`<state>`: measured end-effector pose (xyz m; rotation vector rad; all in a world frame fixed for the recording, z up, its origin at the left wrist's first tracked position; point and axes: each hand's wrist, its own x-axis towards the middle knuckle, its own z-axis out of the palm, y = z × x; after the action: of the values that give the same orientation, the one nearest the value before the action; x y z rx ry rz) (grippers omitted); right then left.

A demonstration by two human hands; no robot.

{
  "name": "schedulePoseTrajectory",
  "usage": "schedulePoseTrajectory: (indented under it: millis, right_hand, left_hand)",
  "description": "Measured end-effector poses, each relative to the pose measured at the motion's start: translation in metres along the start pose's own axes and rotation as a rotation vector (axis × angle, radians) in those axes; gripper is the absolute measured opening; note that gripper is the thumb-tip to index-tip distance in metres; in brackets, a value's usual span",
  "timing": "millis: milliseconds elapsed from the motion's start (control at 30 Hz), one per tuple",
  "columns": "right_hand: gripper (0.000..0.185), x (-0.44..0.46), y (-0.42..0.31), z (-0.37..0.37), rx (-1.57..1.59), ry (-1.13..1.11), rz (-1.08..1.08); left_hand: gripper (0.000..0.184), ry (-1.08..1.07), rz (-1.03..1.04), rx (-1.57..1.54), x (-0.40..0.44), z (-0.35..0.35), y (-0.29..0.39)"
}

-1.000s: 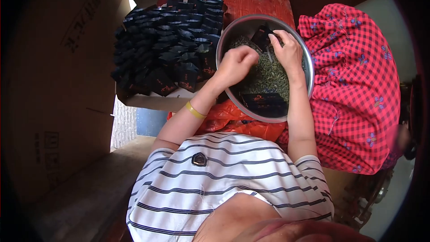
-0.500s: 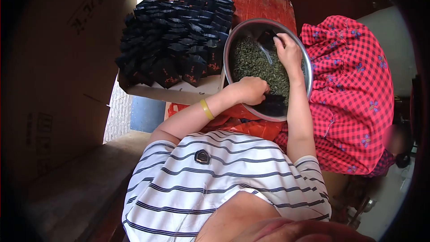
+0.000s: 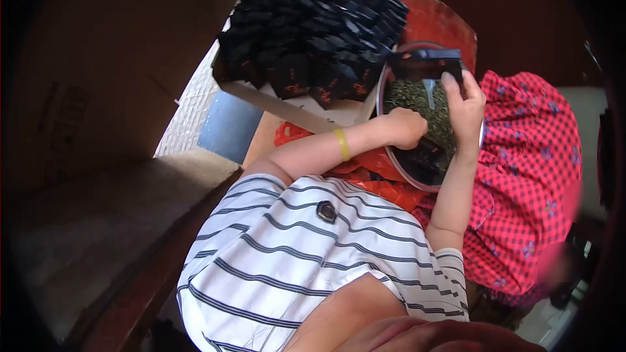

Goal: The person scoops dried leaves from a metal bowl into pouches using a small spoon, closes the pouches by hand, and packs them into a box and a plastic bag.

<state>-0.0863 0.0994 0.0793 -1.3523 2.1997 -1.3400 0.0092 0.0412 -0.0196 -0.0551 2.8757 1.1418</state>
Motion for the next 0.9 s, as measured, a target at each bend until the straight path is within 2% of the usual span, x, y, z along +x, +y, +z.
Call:
schedulePoseTrajectory:
  millis: [67,100,133,200,233,300,367,433,500,533,567,600,667,733,800,900]
  right_hand:
    - [0.017,-0.007,-0.033,0.028,0.067,-0.176,-0.098]
    - [0.017,-0.009,-0.038,0.044,-0.003,-0.195,-0.213]
    - [0.017,-0.010,-0.047,0.057,-0.126,-0.247,-0.224]
    - [0.019,-0.009,-0.057,0.083,-0.311,-0.336,-0.254]
    - [0.020,-0.008,-0.054,0.096,-0.371,-0.376,-0.276]
    - [0.022,-0.009,-0.048,0.106,-0.407,-0.394,-0.328]
    - [0.027,-0.008,-0.052,0.102,-0.333,-0.388,-0.215]
    - [0.027,-0.008,-0.047,0.082,-0.259,-0.234,-0.190]
    - [0.022,0.002,-0.012,0.056,-0.074,-0.147,-0.197]
    - [0.020,0.006,-0.010,0.037,0.008,-0.129,-0.075]
    - [0.019,0.011,-0.003,0.018,0.092,-0.084,0.036]
    - [0.020,0.016,0.014,-0.003,0.121,-0.059,0.087]
    - [0.022,0.019,0.045,-0.035,0.266,0.036,0.137]
    - [0.025,0.015,0.067,-0.058,0.285,0.093,0.144]
    - [0.027,0.012,0.079,-0.068,0.455,0.066,0.252]
    - [0.028,0.006,0.100,-0.065,0.714,-0.151,0.238]
  left_hand:
    - [0.022,-0.049,-0.059,-0.052,0.002,-0.003,0.003]
    - [0.028,0.264,0.140,-0.114,0.001,0.012,-0.006]
    - [0.034,0.576,0.344,-0.172,0.002,0.040,-0.021]
    - [0.040,0.516,0.504,-0.970,0.015,0.076,-0.044]
    - [0.039,0.426,0.414,-0.600,0.015,0.072,-0.052]
    - [0.039,0.330,0.315,-0.231,0.011,0.065,-0.055]
    - [0.024,0.404,0.407,-0.728,-0.010,0.031,-0.030]
    - [0.030,0.796,0.274,-0.520,-0.008,0.028,-0.012]
    - [0.027,0.393,0.044,-0.410,0.002,0.010,-0.011]
    - [0.027,0.186,-0.046,-0.313,0.007,-0.001,-0.010]
    - [0.019,0.319,0.007,-0.390,0.002,-0.004,-0.008]
    - [0.020,0.430,0.047,-0.446,0.004,0.001,-0.013]
    - [0.017,0.525,0.055,-0.539,0.003,-0.004,-0.016]
    - [0.016,0.549,-0.026,-0.649,0.002,-0.011,-0.015]
    - [0.015,0.527,-0.095,-0.765,0.006,-0.009,-0.021]
    - [0.012,0.473,-0.187,-0.944,0.006,-0.011,-0.019]
